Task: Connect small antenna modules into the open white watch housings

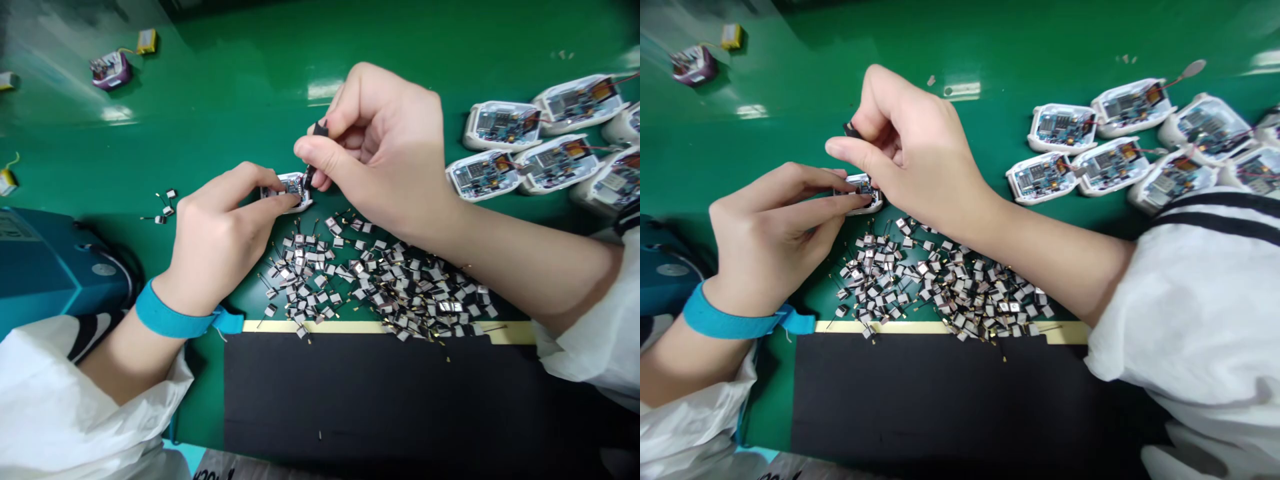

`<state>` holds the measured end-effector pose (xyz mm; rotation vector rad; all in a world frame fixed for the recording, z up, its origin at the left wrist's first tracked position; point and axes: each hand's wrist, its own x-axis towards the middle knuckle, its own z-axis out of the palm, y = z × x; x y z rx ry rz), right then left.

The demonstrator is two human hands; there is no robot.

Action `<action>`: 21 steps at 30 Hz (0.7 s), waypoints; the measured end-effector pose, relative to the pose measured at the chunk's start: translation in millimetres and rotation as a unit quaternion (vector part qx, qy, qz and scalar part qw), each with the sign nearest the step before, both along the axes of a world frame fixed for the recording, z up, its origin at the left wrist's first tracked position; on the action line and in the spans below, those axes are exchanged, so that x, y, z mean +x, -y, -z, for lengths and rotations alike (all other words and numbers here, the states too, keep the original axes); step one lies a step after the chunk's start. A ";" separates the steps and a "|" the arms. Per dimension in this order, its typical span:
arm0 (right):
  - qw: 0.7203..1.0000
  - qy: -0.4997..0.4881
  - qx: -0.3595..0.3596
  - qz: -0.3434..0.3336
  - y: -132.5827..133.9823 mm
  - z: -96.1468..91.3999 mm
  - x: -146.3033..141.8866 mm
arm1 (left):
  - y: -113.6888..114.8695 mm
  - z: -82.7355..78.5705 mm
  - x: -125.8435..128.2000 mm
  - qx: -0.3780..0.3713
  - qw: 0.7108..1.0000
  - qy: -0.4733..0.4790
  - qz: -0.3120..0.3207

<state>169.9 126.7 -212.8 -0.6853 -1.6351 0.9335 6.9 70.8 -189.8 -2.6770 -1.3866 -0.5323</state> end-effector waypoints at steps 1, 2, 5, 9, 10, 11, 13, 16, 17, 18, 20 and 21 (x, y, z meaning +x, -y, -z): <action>1.000 -0.002 0.002 0.001 -0.2 0.2 -0.2 | 0.2 -0.2 0.2 -0.003 1.000 -0.001 -0.003; 1.000 -0.004 0.004 0.001 -0.2 0.4 -0.3 | 0.5 -0.5 0.5 -0.006 1.000 -0.002 -0.006; 1.000 -0.007 0.005 0.000 0.8 0.6 -0.3 | 1.1 -1.5 1.3 -0.014 1.000 -0.005 -0.009; 1.000 -0.003 -0.001 0.000 2.1 0.1 -0.3 | 1.0 -2.4 2.1 -0.015 1.000 -0.008 -0.011; 1.000 -0.003 -0.002 0.001 2.1 -0.1 -0.5 | 1.0 -2.5 2.3 -0.016 1.000 -0.009 -0.012; 1.000 -0.002 -0.006 0.003 2.1 -0.3 -0.8 | 1.0 -2.7 2.5 -0.017 1.000 -0.009 -0.012; 1.000 -0.004 -0.008 0.007 2.1 -0.8 -1.4 | 1.2 -3.1 3.0 -0.016 1.000 -0.012 -0.015; 1.000 -0.003 -0.008 0.005 3.6 -2.2 -1.5 | 1.7 -3.7 3.9 -0.016 1.000 -0.017 -0.020; 1.000 -0.002 0.000 0.003 4.6 -2.8 -1.3 | 1.7 -3.8 4.1 -0.017 0.999 -0.019 -0.021; 1.000 0.001 0.008 0.002 5.7 -3.3 -1.0 | 1.6 -3.9 4.2 -0.017 0.999 -0.019 -0.022; 1.000 0.012 0.023 -0.002 7.9 -4.0 -0.2 | 1.0 -3.7 4.2 -0.016 0.999 -0.020 -0.021; 0.999 0.020 0.026 -0.005 8.8 -4.1 0.3 | 0.5 -3.4 4.0 -0.014 1.000 -0.020 -0.019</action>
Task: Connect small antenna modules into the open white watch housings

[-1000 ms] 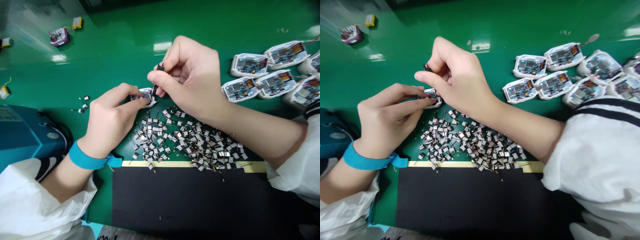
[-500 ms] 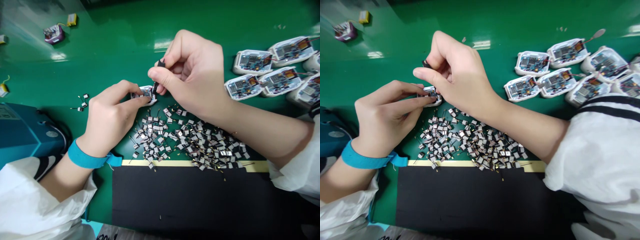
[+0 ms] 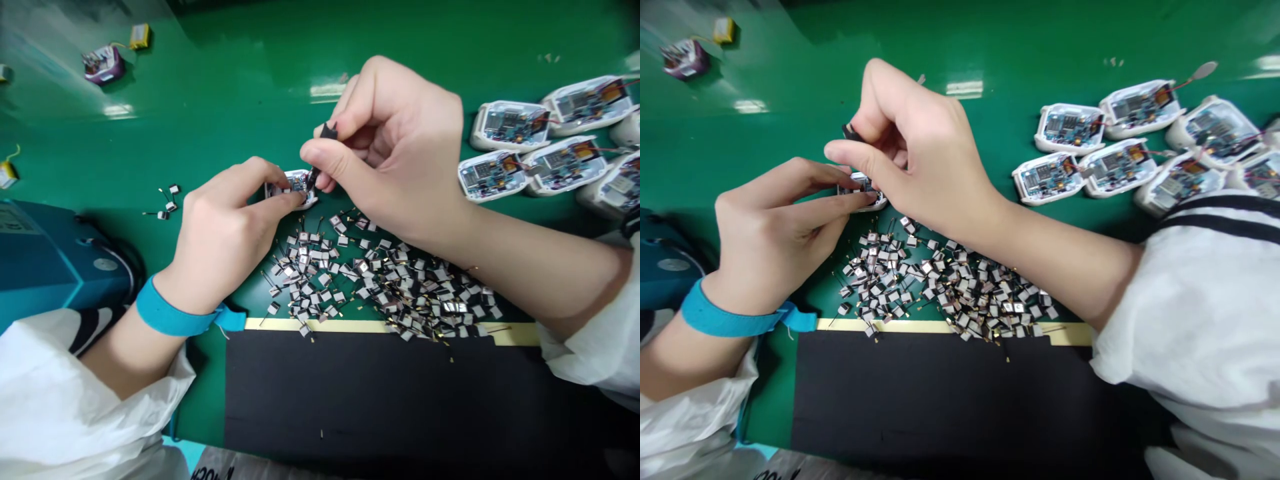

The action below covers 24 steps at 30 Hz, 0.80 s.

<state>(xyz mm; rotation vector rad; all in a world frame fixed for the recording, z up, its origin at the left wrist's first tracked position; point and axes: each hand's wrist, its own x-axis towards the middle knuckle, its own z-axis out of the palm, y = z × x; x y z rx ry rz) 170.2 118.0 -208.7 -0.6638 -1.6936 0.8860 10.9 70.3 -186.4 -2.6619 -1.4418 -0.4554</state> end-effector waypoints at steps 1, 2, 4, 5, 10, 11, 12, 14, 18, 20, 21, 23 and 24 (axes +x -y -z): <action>1.000 0.007 0.001 -0.005 0.6 0.1 0.5 | -0.6 0.4 -0.3 0.005 1.000 0.000 0.004; 1.000 0.012 0.000 -0.010 0.9 0.4 1.1 | -1.1 0.9 -0.6 0.012 1.000 -0.001 0.010; 1.000 0.021 0.004 -0.016 1.0 0.9 2.4 | -1.9 1.9 -1.3 0.027 0.999 -0.002 0.020; 0.999 0.027 0.008 -0.017 1.0 1.0 3.1 | -2.0 2.4 -1.6 0.033 0.999 -0.004 0.021; 0.997 0.080 0.011 -0.007 3.3 -1.8 4.7 | -1.2 3.4 -1.1 0.059 0.998 -0.018 0.012; 0.996 0.089 0.006 0.000 4.2 -2.6 4.6 | -1.2 3.3 -0.7 0.060 0.998 -0.017 0.011; 0.995 0.098 0.002 0.007 5.0 -3.2 4.4 | -1.3 3.1 -0.4 0.059 0.998 -0.014 0.011; 0.994 0.108 -0.003 0.019 6.6 -4.0 4.0 | -1.9 2.5 0.0 0.047 0.999 -0.006 0.008; 0.992 0.124 0.004 0.028 8.3 -3.8 3.9 | -2.4 1.9 -0.1 0.019 1.000 -0.005 0.001; 0.991 0.135 0.011 0.025 8.3 -3.4 4.2 | -2.1 2.0 -0.1 0.017 1.000 -0.004 -0.008; 0.990 0.139 0.016 0.022 8.1 -3.1 4.5 | -1.9 2.0 0.0 0.015 1.000 -0.004 -0.015; 0.989 0.145 0.029 0.014 7.5 -2.5 4.8 | -1.6 2.0 0.5 0.005 1.000 -0.001 -0.028; 0.988 0.148 0.036 0.011 7.1 -2.2 4.9 | -1.7 1.8 0.9 -0.007 0.999 -0.001 -0.034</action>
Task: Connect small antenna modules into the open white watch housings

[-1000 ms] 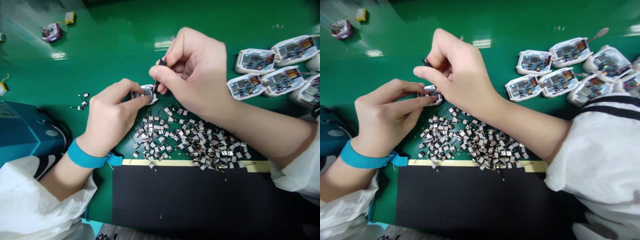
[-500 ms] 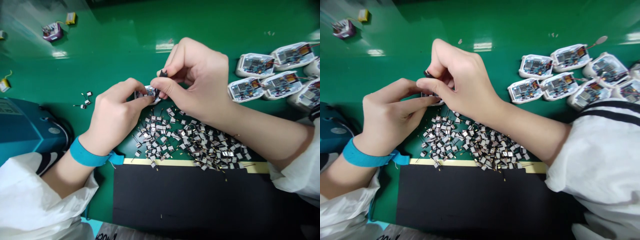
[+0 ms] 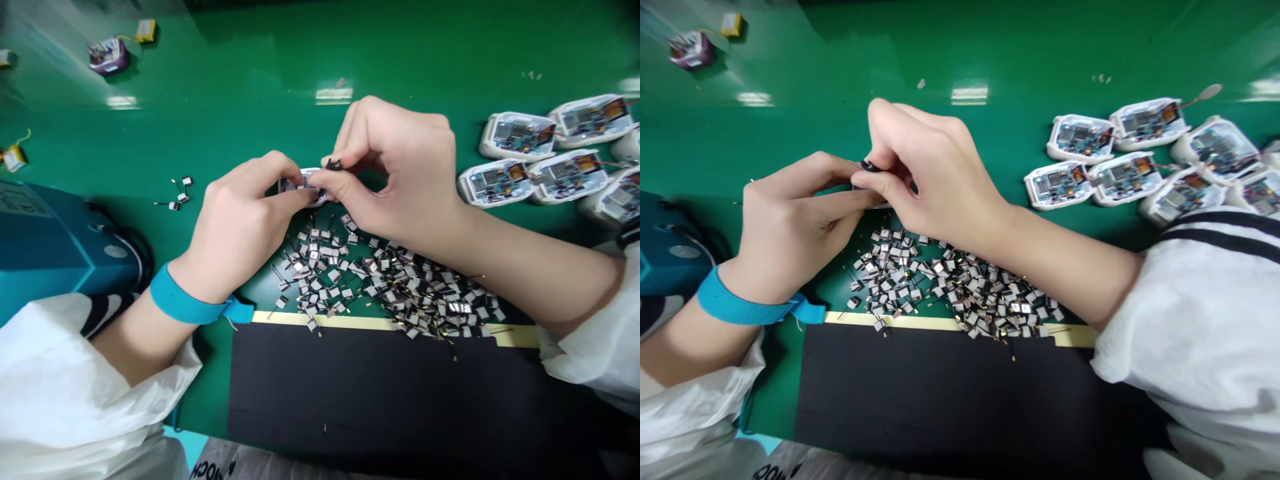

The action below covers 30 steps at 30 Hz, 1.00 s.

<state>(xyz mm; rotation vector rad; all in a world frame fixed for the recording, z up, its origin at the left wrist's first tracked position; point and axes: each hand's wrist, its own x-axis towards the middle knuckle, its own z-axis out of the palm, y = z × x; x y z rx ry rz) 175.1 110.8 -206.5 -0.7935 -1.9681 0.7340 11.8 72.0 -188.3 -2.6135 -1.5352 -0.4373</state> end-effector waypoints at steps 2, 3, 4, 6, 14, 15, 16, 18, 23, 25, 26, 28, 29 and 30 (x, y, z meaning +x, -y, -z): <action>1.000 0.006 0.015 -0.006 -1.0 1.0 0.0 | -0.3 -0.4 0.8 -0.026 1.000 0.000 -0.014; 1.000 0.006 0.023 -0.008 -1.6 1.6 -0.1 | -0.6 -0.7 1.1 -0.034 0.999 0.000 -0.018; 0.999 0.005 0.030 -0.010 -2.3 2.3 -0.2 | -0.8 -0.9 1.4 -0.037 0.999 -0.003 -0.021; 0.999 -0.002 0.036 -0.015 -3.9 4.0 -0.5 | -1.1 -1.0 1.5 -0.029 0.999 -0.007 -0.021; 0.996 -0.083 -0.038 -0.007 -7.7 8.1 -5.1 | -1.3 2.8 -2.5 0.011 0.999 -0.006 0.035; 0.992 -0.111 -0.054 0.004 -7.6 7.8 -5.6 | -1.5 3.1 -2.8 0.008 0.999 0.002 0.038; 0.988 -0.138 -0.071 0.015 -7.3 7.1 -5.9 | -1.6 3.3 -3.0 0.005 0.999 0.010 0.039; 0.979 -0.174 -0.098 0.031 -6.0 5.3 -6.1 | -1.5 3.2 -3.0 -0.003 0.999 0.027 0.040; 0.977 -0.182 -0.110 0.031 -2.1 0.6 -5.1 | -0.7 0.9 -1.3 -0.022 0.998 0.050 0.028; 0.976 -0.190 -0.104 0.021 -1.6 -0.1 -4.7 | -0.6 0.1 -0.8 -0.025 0.998 0.052 0.024; 0.975 -0.196 -0.099 0.016 -1.6 -0.2 -4.6 | -0.6 0.0 -0.7 -0.023 0.998 0.052 0.025; 0.974 -0.204 -0.098 0.009 -1.7 0.1 -4.4 | -0.7 0.1 -0.7 -0.014 0.998 0.049 0.032; 0.973 -0.206 -0.100 0.007 -1.7 0.3 -4.4 | -0.7 0.3 -0.7 -0.011 0.998 0.047 0.035; 0.973 -0.206 -0.105 0.006 -1.8 0.5 -4.5 | -0.8 0.5 -0.8 -0.011 0.998 0.044 0.036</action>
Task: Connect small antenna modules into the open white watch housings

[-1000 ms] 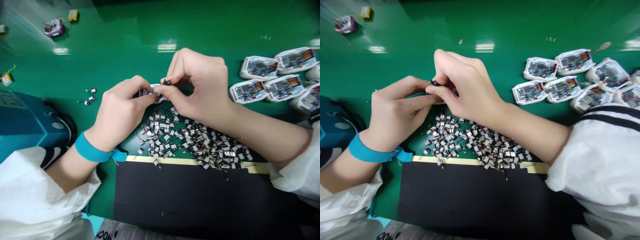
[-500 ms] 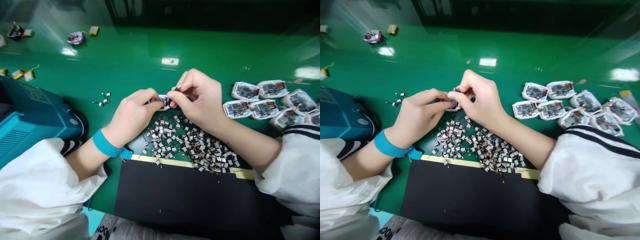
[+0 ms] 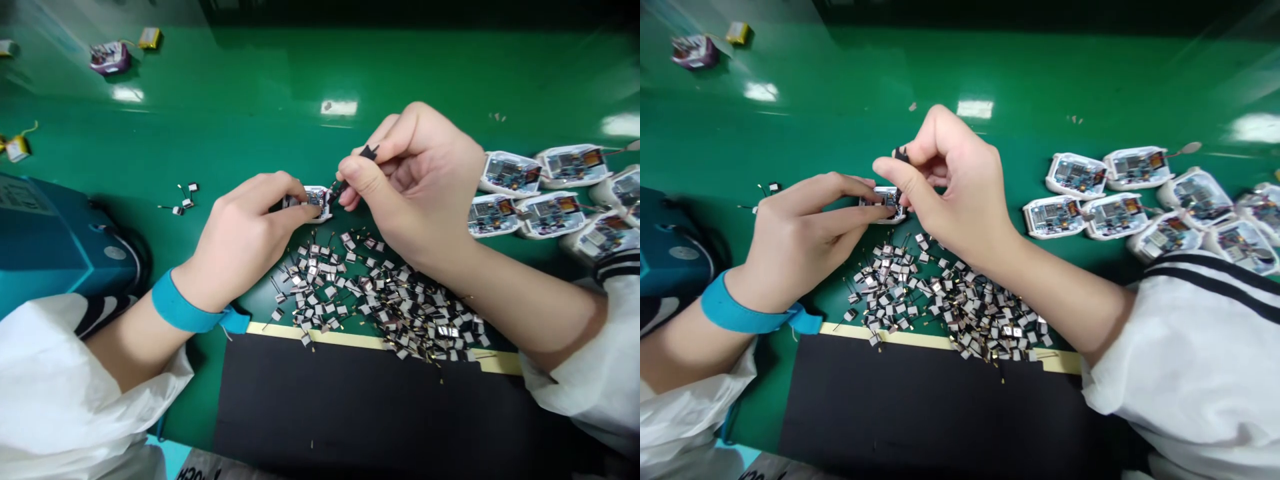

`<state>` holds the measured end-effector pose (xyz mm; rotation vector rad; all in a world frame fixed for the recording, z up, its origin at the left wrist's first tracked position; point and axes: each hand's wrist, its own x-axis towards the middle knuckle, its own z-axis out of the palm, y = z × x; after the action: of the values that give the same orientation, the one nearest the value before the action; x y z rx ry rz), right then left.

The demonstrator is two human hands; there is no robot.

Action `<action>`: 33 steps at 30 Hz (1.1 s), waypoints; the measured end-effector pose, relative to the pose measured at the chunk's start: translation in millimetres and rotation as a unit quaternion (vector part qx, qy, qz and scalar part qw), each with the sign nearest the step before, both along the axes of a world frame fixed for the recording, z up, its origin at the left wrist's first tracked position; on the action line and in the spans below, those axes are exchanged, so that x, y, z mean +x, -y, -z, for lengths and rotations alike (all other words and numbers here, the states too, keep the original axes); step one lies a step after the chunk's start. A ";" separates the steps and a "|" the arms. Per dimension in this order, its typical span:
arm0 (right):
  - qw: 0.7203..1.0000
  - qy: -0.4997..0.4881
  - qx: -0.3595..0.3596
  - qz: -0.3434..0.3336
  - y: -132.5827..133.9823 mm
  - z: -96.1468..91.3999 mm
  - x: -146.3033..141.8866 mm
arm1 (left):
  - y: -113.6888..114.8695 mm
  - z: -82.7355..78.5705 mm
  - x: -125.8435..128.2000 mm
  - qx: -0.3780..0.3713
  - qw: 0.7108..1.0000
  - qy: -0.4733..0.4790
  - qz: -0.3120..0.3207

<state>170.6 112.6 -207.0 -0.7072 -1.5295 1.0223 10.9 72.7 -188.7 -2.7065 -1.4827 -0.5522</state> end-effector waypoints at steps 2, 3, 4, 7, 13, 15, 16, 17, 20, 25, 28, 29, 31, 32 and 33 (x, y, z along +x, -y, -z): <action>1.000 -0.005 -0.001 -0.005 -0.1 0.2 -0.2 | -0.1 0.1 -0.1 -0.004 1.000 -0.002 -0.001; 1.000 -0.007 0.001 -0.007 -0.2 0.1 -0.3 | -0.1 0.1 -0.1 -0.005 1.000 -0.002 -0.002; 1.000 -0.008 0.004 -0.006 -0.3 -0.1 -0.4 | -0.1 -0.1 0.0 -0.008 1.000 0.000 -0.004; 1.000 0.003 0.004 -0.002 -0.5 -1.3 -0.8 | -0.3 -0.4 0.4 -0.022 1.000 0.010 -0.009; 1.000 0.021 -0.005 -0.001 0.2 -2.6 -0.5 | 0.2 0.1 0.3 -0.016 1.000 0.009 -0.009; 1.000 0.027 -0.001 0.003 0.4 -1.9 -0.3 | 0.8 0.0 0.1 -0.010 1.000 -0.001 -0.010; 1.000 0.030 0.002 0.006 0.3 -1.4 -0.2 | 1.1 -0.1 0.1 -0.007 1.000 -0.005 -0.010; 0.999 0.032 0.005 0.011 0.2 -0.8 -0.2 | 1.3 -0.3 0.1 -0.005 1.000 -0.008 -0.010; 0.999 0.039 0.016 0.017 -0.7 0.7 -0.1 | 1.7 -1.4 0.5 -0.008 1.000 -0.008 -0.013; 0.999 0.032 0.031 0.005 -0.9 0.5 1.2 | 1.4 -1.3 0.6 -0.010 1.000 -0.004 -0.012; 0.998 0.049 0.035 0.005 -0.2 -1.4 2.3 | 1.1 0.4 -0.4 0.027 0.999 -0.018 -0.002; 0.998 0.058 0.036 0.007 -0.1 -2.0 2.6 | 1.0 0.9 -0.8 0.038 0.999 -0.022 0.001; 0.997 0.073 0.037 0.010 -0.2 -3.0 3.1 | 1.1 1.3 -1.4 0.051 0.998 -0.028 0.004; 0.996 0.077 0.036 0.010 -0.3 -3.3 3.3 | 1.1 1.3 -1.5 0.052 0.998 -0.028 0.004; 0.996 0.077 0.038 0.008 -0.5 -3.5 3.5 | 1.3 1.0 -1.5 0.050 0.998 -0.028 0.004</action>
<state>174.1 113.2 -203.5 -0.7574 -1.6839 0.9089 9.4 71.5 -189.7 -2.6302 -1.3927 -0.5324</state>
